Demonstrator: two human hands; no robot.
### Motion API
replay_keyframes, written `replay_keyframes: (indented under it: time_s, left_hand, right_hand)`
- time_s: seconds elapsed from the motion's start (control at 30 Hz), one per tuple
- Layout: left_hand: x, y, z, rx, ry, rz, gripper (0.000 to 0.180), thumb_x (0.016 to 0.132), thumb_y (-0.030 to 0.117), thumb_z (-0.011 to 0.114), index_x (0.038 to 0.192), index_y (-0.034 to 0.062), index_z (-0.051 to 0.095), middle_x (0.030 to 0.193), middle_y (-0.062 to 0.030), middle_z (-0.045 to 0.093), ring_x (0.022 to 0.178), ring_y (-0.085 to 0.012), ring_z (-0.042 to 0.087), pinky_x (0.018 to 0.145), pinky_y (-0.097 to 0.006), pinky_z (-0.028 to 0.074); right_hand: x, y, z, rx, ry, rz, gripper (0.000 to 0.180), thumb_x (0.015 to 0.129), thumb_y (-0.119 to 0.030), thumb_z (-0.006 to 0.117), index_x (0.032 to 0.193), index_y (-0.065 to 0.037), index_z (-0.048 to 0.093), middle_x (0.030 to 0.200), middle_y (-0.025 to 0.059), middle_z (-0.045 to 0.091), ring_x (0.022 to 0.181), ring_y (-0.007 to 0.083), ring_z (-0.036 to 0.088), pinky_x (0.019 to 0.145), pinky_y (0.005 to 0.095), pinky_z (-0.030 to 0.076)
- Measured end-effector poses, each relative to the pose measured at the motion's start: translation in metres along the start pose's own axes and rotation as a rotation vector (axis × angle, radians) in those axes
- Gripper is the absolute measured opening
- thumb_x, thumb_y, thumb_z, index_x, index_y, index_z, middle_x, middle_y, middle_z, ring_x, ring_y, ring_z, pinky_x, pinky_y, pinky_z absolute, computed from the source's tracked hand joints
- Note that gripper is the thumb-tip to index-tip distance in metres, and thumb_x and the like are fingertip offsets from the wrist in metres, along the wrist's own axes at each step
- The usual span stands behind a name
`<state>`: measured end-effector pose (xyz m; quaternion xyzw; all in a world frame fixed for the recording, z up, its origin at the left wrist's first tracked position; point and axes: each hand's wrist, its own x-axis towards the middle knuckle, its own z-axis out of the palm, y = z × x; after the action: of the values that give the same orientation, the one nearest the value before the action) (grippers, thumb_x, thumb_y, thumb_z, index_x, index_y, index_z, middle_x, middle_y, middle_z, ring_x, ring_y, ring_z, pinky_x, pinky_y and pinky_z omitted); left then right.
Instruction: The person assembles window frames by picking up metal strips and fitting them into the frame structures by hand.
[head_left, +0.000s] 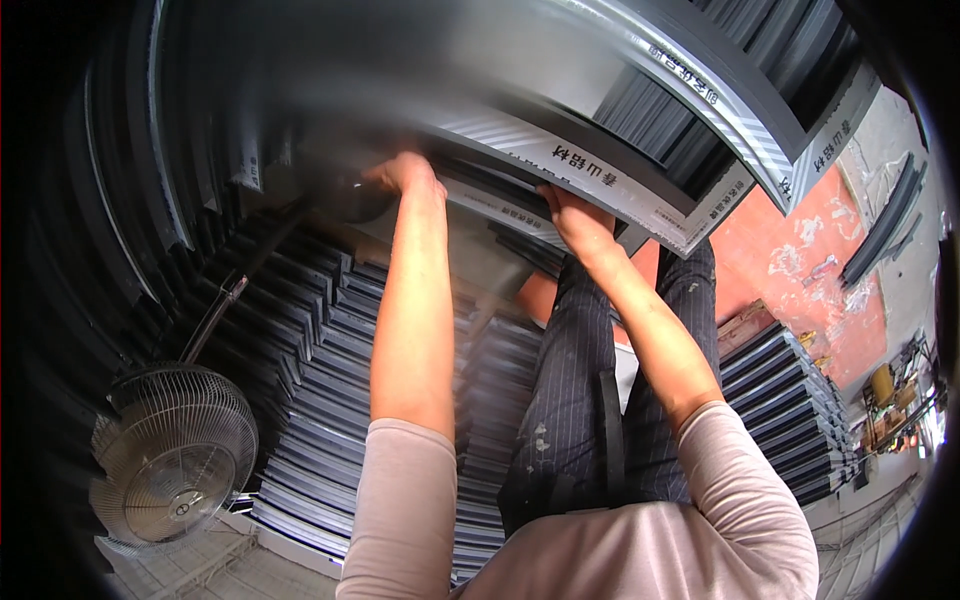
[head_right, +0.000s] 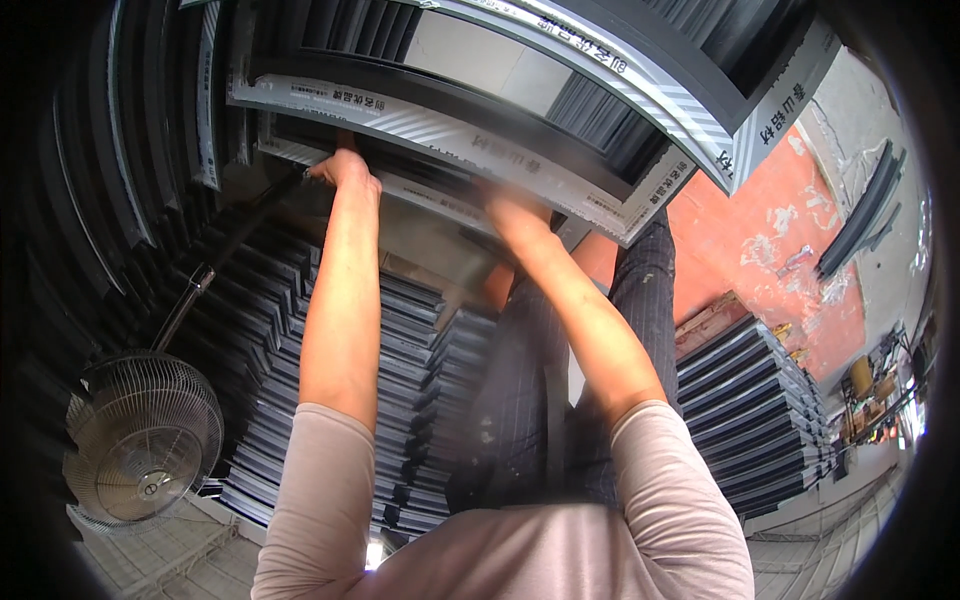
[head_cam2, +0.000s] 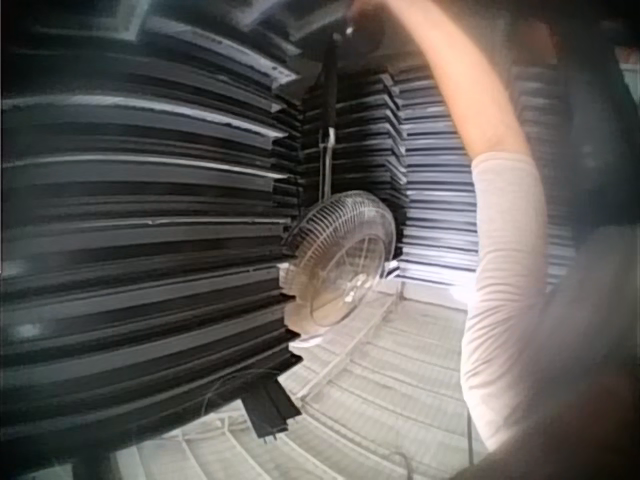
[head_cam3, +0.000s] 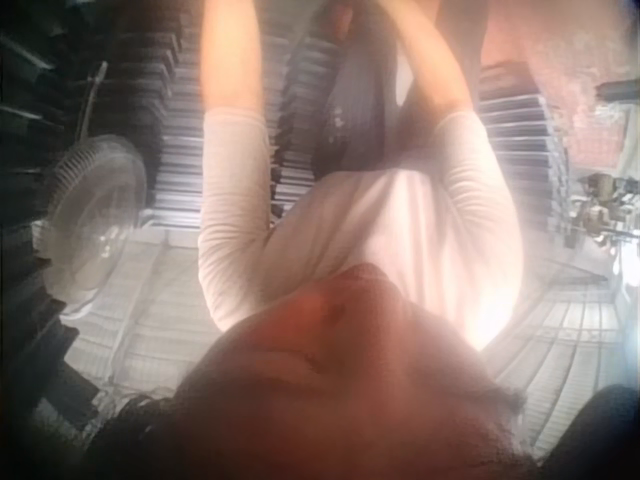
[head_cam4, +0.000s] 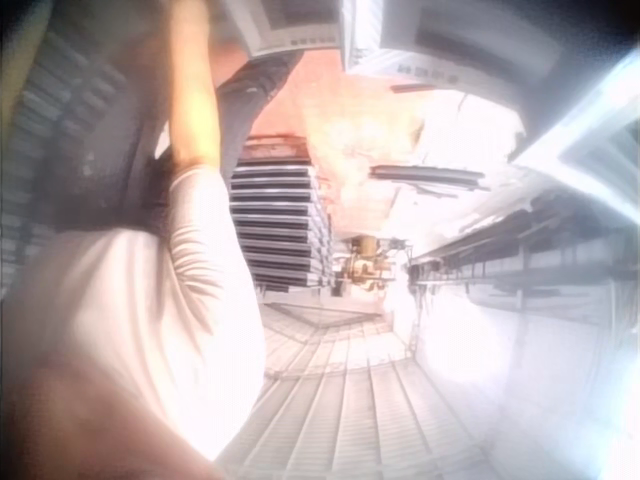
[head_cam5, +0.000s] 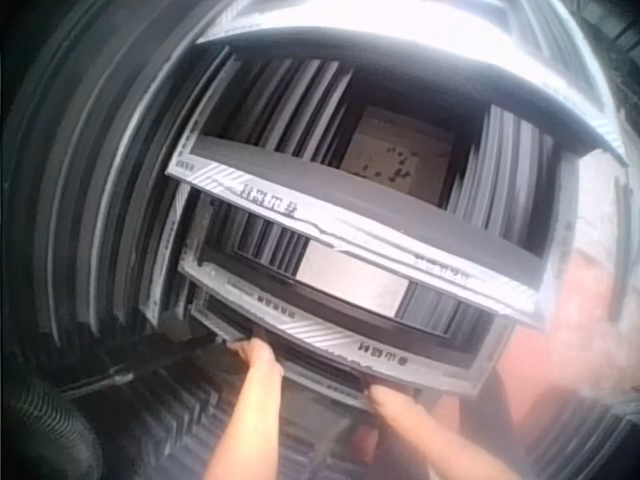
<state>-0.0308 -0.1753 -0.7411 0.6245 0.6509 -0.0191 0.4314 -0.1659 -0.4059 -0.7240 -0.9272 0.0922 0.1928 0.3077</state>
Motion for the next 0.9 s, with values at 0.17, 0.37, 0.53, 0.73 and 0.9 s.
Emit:
replay_keyframes:
  time_s: [0.17,0.37,0.53,0.73,0.9]
  left_hand:
    - [0.003,-0.008,0.001,-0.065,-0.035,-0.002,0.089,0.086,0.031,0.070,0.149,0.0071,0.012,0.142,-0.0104,0.047,0.122,-0.0253,0.050,0.109,-0.038,0.038]
    - [-0.045,0.011,0.014,-0.022,0.083,0.031,0.104,0.071,0.027,0.084,0.146,0.0057,0.015,0.139,-0.0160,0.047,0.119,-0.0273,0.053,0.107,-0.037,0.040]
    - [-0.029,0.010,0.012,0.135,0.207,0.082,0.070,0.091,0.035,0.061,0.143,0.0029,0.027,0.121,-0.0151,0.062,0.111,-0.0268,0.059,0.102,-0.034,0.044]
    - [0.008,-0.006,0.014,-0.191,0.095,-0.084,0.065,0.092,0.035,0.061,0.140,0.0054,0.031,0.120,-0.0128,0.064,0.110,-0.0269,0.059,0.096,-0.036,0.048]
    - [-0.034,0.008,0.000,-0.233,0.079,0.012,0.074,0.085,0.026,0.070,0.142,0.0062,0.027,0.132,-0.0145,0.055,0.116,-0.0273,0.055,0.099,-0.038,0.046]
  right_hand:
    - [0.000,0.003,0.004,0.002,0.092,-0.079,0.028,0.090,-0.037,0.062,0.104,-0.013,0.065,0.100,0.0100,0.065,0.094,0.0318,0.061,0.079,0.0404,0.050]
    - [-0.009,0.061,0.020,-1.098,0.124,-0.639,0.030,0.091,-0.039,0.060,0.105,-0.012,0.067,0.097,0.0118,0.066,0.090,0.0334,0.063,0.077,0.0420,0.050]
    - [-0.016,0.049,-0.005,-0.459,0.080,-0.397,0.034,0.093,-0.039,0.059,0.105,-0.008,0.067,0.094,0.0139,0.067,0.089,0.0336,0.064,0.076,0.0414,0.050]
    - [-0.016,0.056,-0.015,-0.156,0.020,-0.232,0.038,0.092,-0.039,0.059,0.109,-0.005,0.064,0.096,0.0160,0.066,0.092,0.0344,0.063,0.078,0.0415,0.050]
    - [-0.033,0.004,-0.031,0.049,0.005,-0.149,0.035,0.089,-0.030,0.063,0.111,-0.004,0.062,0.100,0.0195,0.064,0.097,0.0392,0.059,0.082,0.0460,0.048]
